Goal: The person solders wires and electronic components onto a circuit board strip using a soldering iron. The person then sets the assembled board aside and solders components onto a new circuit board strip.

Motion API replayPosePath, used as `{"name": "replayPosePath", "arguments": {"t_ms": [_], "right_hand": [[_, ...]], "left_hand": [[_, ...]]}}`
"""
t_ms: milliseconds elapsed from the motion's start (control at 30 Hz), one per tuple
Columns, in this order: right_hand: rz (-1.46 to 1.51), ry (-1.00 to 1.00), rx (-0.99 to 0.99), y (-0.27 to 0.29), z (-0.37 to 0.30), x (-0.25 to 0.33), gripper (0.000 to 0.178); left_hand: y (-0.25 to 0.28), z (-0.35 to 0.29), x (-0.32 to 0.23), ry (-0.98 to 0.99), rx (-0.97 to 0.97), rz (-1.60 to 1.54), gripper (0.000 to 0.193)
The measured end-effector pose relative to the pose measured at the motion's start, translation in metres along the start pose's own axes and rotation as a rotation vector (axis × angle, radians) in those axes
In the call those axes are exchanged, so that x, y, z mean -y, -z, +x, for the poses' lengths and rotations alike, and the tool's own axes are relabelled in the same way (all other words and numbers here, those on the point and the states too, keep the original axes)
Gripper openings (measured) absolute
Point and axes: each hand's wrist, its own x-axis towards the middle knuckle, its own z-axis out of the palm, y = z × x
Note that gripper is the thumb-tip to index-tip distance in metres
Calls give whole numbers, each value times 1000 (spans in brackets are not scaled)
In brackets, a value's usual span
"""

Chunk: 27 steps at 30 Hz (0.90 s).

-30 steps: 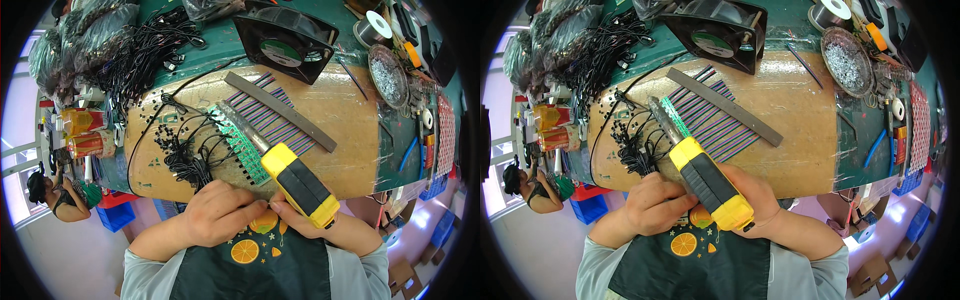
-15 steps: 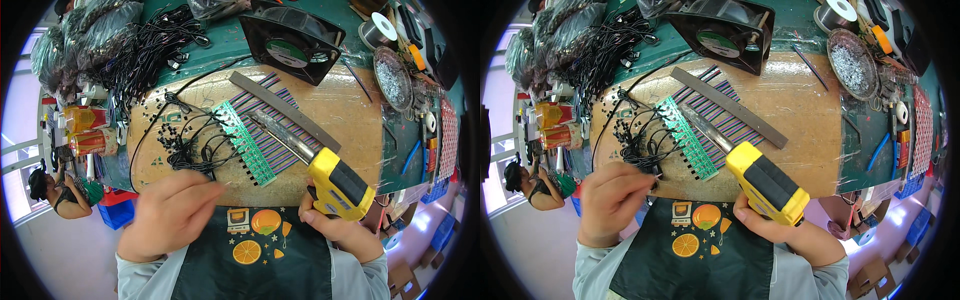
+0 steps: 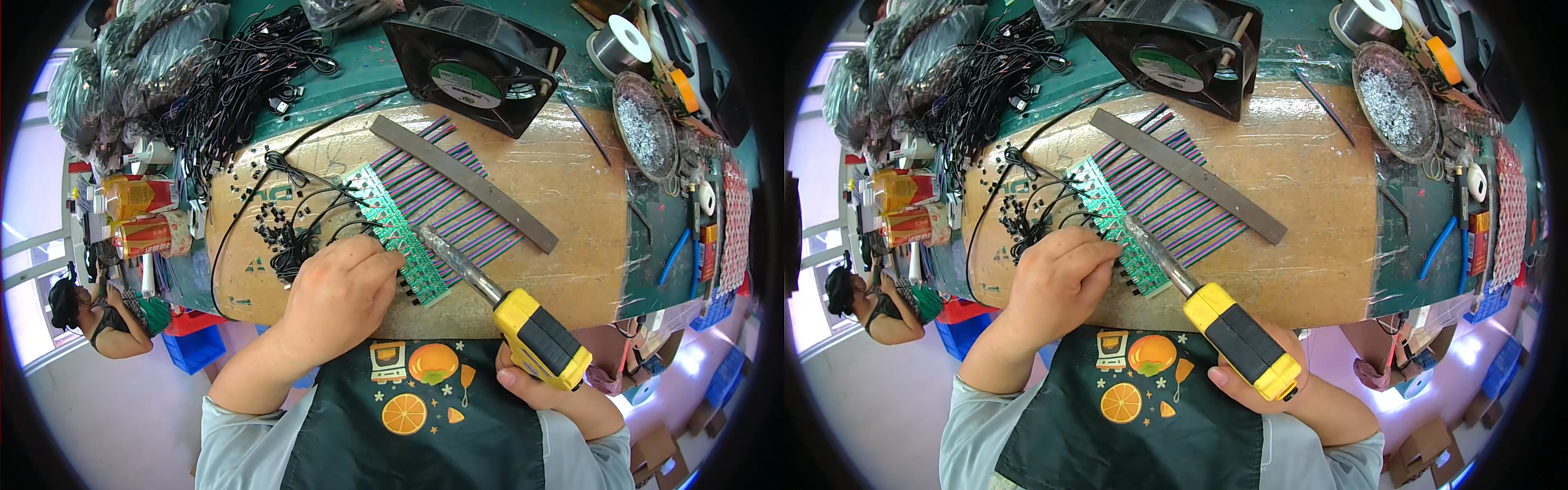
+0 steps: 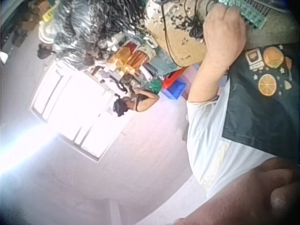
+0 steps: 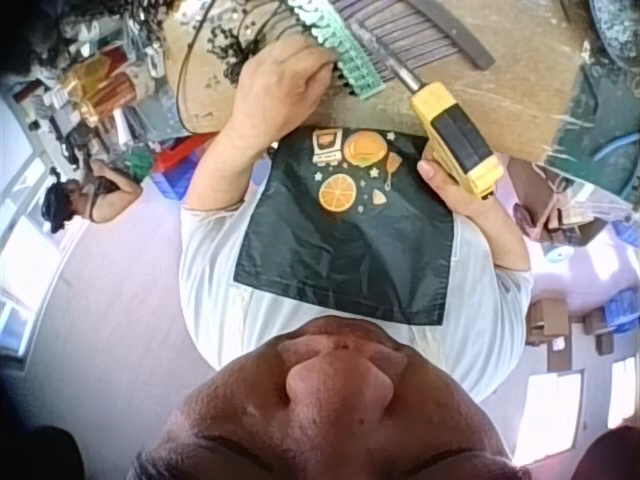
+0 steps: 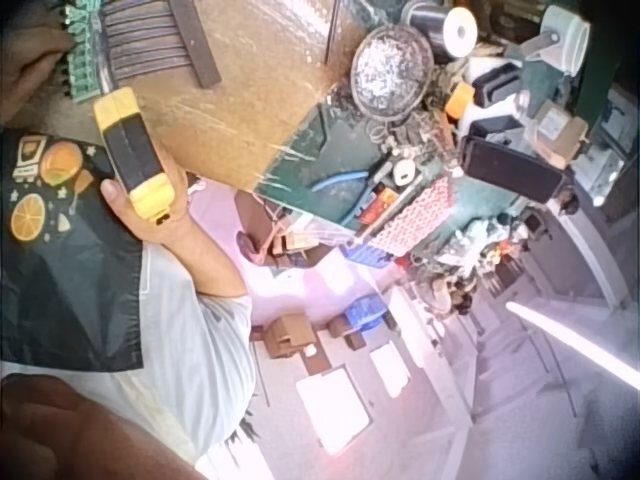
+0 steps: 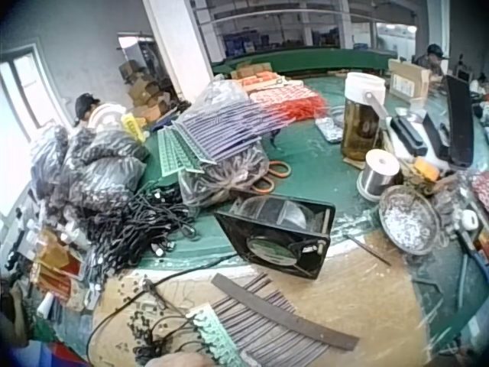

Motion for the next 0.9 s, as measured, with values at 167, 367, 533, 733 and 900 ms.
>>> {"name": "replayPosePath", "arguments": {"t_ms": [167, 367, 533, 733, 900], "right_hand": [[90, -12, -87, -1, -2, 4, 38], [64, 6, -98, -1, -3, 5, 47], [73, 11, -113, -2, -3, 5, 47], [-73, 140, -126, 1, 0, 3, 46], [-75, 168, -137, 2, 1, 4, 45]], "left_hand": [[1, 1, -2, 38, 23, 2, 14], [1, 2, -2, 43, 20, -6, 15], [6, 5, 0, 16, 59, -5, 16], [11, 10, 2, -14, 119, 4, 16], [13, 13, 3, -14, 118, -29, 16]]}}
